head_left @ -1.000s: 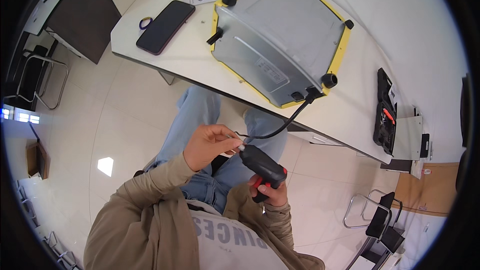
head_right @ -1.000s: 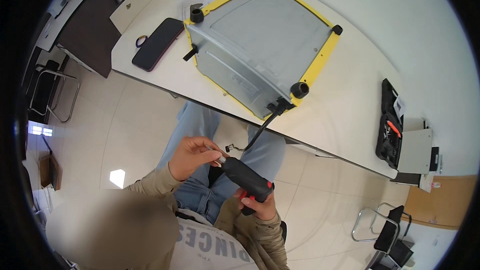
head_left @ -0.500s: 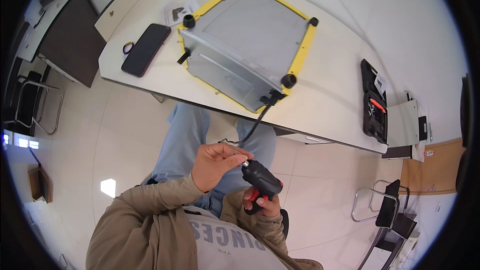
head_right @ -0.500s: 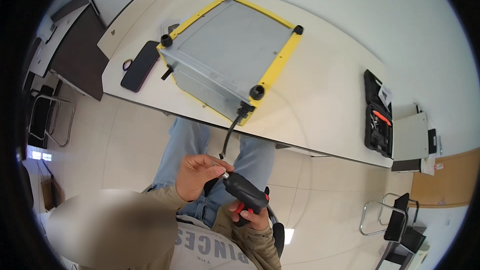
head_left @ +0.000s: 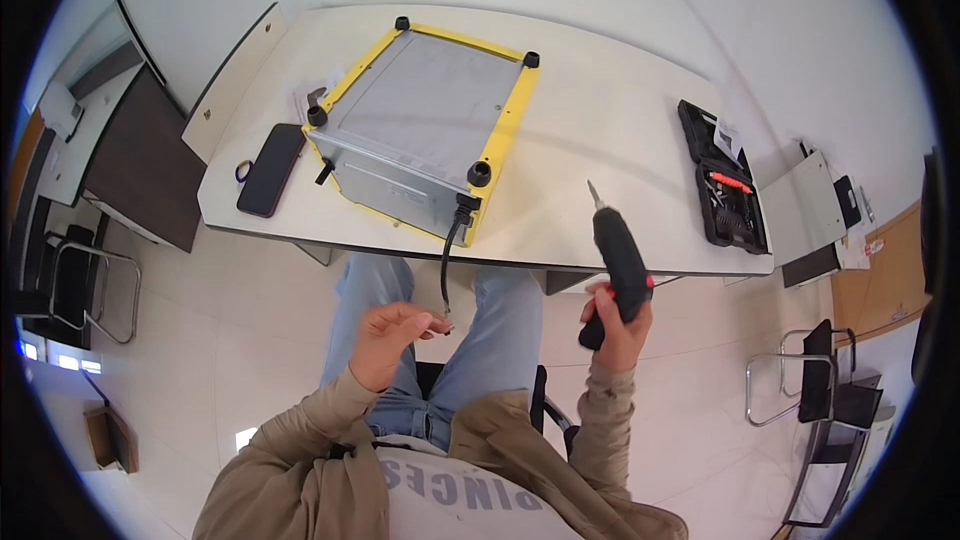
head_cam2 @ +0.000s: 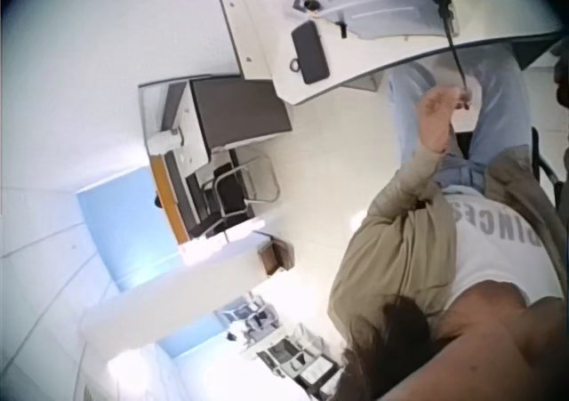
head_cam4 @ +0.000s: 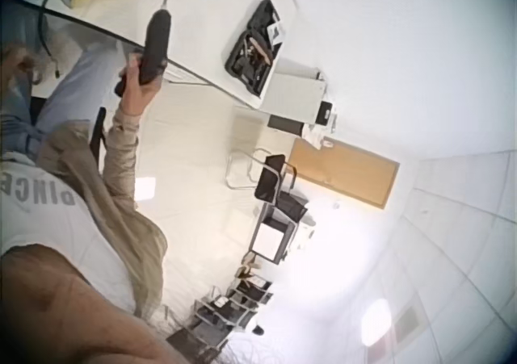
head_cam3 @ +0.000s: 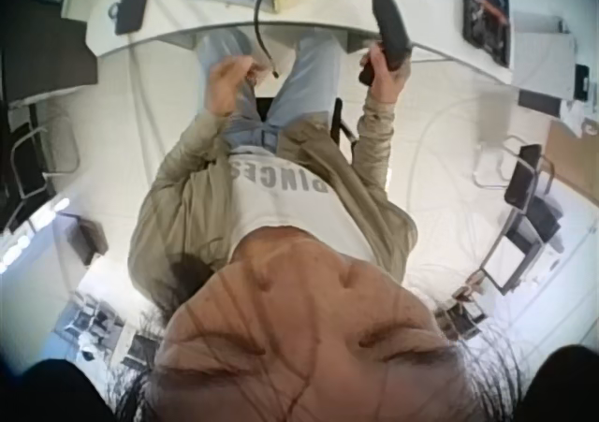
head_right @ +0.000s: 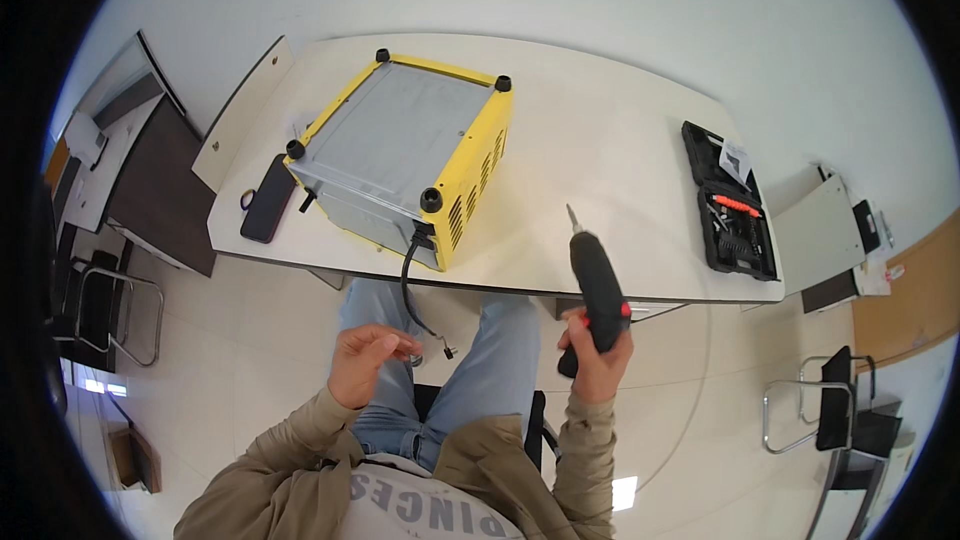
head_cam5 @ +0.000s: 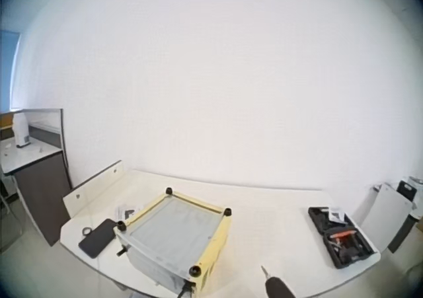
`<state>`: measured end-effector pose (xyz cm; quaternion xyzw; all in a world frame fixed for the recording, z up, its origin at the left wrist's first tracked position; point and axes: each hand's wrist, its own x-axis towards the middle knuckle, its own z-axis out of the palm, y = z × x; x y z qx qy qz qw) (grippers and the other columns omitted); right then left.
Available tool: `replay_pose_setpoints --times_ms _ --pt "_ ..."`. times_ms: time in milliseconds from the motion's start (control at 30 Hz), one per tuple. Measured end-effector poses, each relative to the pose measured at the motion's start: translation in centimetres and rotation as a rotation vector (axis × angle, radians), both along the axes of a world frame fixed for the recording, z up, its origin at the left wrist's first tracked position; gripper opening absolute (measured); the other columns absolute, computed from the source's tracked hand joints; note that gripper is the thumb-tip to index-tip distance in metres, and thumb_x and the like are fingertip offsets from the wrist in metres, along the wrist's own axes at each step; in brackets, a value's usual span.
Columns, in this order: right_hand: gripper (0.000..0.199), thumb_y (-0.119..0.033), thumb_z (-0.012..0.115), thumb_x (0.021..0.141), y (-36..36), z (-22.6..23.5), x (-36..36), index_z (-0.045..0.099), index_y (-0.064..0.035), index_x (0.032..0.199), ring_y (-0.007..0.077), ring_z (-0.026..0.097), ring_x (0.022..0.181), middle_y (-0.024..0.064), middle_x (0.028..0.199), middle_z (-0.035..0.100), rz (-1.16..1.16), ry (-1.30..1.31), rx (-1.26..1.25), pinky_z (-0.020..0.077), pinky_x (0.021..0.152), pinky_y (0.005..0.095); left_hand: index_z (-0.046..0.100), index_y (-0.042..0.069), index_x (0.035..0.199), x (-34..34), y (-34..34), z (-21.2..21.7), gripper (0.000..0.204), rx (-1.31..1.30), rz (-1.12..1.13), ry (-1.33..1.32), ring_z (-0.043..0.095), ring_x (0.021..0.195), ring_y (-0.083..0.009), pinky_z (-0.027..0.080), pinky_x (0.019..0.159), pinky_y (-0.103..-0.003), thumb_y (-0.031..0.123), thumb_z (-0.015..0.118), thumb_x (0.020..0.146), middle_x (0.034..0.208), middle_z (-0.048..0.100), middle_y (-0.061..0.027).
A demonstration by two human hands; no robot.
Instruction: The person uses a cordless screwdriver to attach black rubber feet to the underside of a yellow rectangular device. They then flip the device and continue using the screwdriver to secure the casing screws on the bottom panel.
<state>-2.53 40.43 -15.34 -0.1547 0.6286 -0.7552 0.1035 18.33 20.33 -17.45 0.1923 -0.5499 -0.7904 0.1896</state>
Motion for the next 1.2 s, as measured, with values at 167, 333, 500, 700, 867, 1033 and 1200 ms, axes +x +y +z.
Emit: replay_pose_setpoints --times_ms 167,333,500,700,867,1033,1200 --pt "0.039 -0.007 0.071 0.081 -2.0 -1.4 -5.0 0.055 0.0027 0.116 0.0136 0.057 0.063 0.0063 0.082 0.063 -0.075 0.217 0.208 0.0483 0.062 0.0271 0.068 0.0 0.097 -0.1 0.2 1.4 0.016 -0.159 0.148 0.041 0.066 0.089 -0.0168 0.05 0.077 -0.029 0.014 0.062 0.092 0.094 0.071 -0.0114" --pt "0.051 -0.014 0.073 0.079 -3.2 -0.4 -6.5 0.054 -0.0019 0.124 0.0181 0.062 0.068 0.0097 0.086 0.066 -0.163 0.456 0.463 0.0505 0.065 0.0306 0.066 0.0 0.099 -2.0 0.6 3.6 0.014 -0.438 0.224 0.113 0.063 0.086 -0.0146 0.048 0.077 -0.028 0.007 0.064 0.088 0.096 0.07 -0.0099" --pt "0.058 -0.021 0.074 0.078 -3.9 1.0 -7.4 0.051 -0.0073 0.129 0.0291 0.065 0.071 0.013 0.097 0.066 -0.221 0.818 0.756 0.0517 0.063 0.0389 0.064 0.0 0.1 -3.5 0.7 5.8 0.023 -0.838 0.382 0.15 0.059 0.078 -0.015 0.047 0.073 -0.027 0.001 0.071 0.078 0.09 0.064 -0.0082" --pt "0.065 -0.025 0.075 0.076 -3.9 1.1 -10.1 0.047 -0.0109 0.133 0.0275 0.063 0.073 0.0087 0.091 0.061 -0.265 1.028 1.054 0.0504 0.058 0.0397 0.062 0.005 0.092 -5.5 -0.1 6.1 0.026 -1.048 0.552 0.09 0.055 0.081 -0.0227 0.041 0.076 -0.033 0.004 0.076 0.071 0.086 0.058 -0.0072" --pt "0.066 -0.03 0.075 0.075 -4.4 0.7 -10.9 0.048 -0.0106 0.131 0.0264 0.062 0.075 0.0074 0.09 0.06 -0.22 1.061 1.187 0.0506 0.059 0.0384 0.055 0.005 0.091 -6.9 -0.4 6.0 0.03 -1.093 0.625 0.107 0.053 0.086 -0.0232 0.041 0.079 -0.033 0.004 0.077 0.07 0.09 0.056 -0.008" --pt "0.069 -0.032 0.076 0.073 -4.3 0.0 -11.1 0.049 -0.0099 0.132 0.0261 0.059 0.082 0.0076 0.093 0.061 -0.184 1.077 1.154 0.0508 0.062 0.0391 0.053 0.006 0.095 -7.9 -0.5 6.2 0.037 -1.172 0.685 0.027 0.052 0.086 -0.0241 0.039 0.081 -0.034 0.006 0.079 0.068 0.091 0.054 -0.0079" --pt "0.071 -0.036 0.074 0.075 -4.2 0.5 -10.6 0.047 -0.0119 0.136 0.0279 0.06 0.088 0.0082 0.098 0.062 -0.134 1.031 1.253 0.0505 0.071 0.0417 0.052 0.008 0.096 -9.4 -0.9 6.6 0.043 -1.232 0.737 -0.017 0.051 0.085 -0.0248 0.035 0.082 -0.036 0.011 0.081 0.065 0.09 0.054 -0.0059"
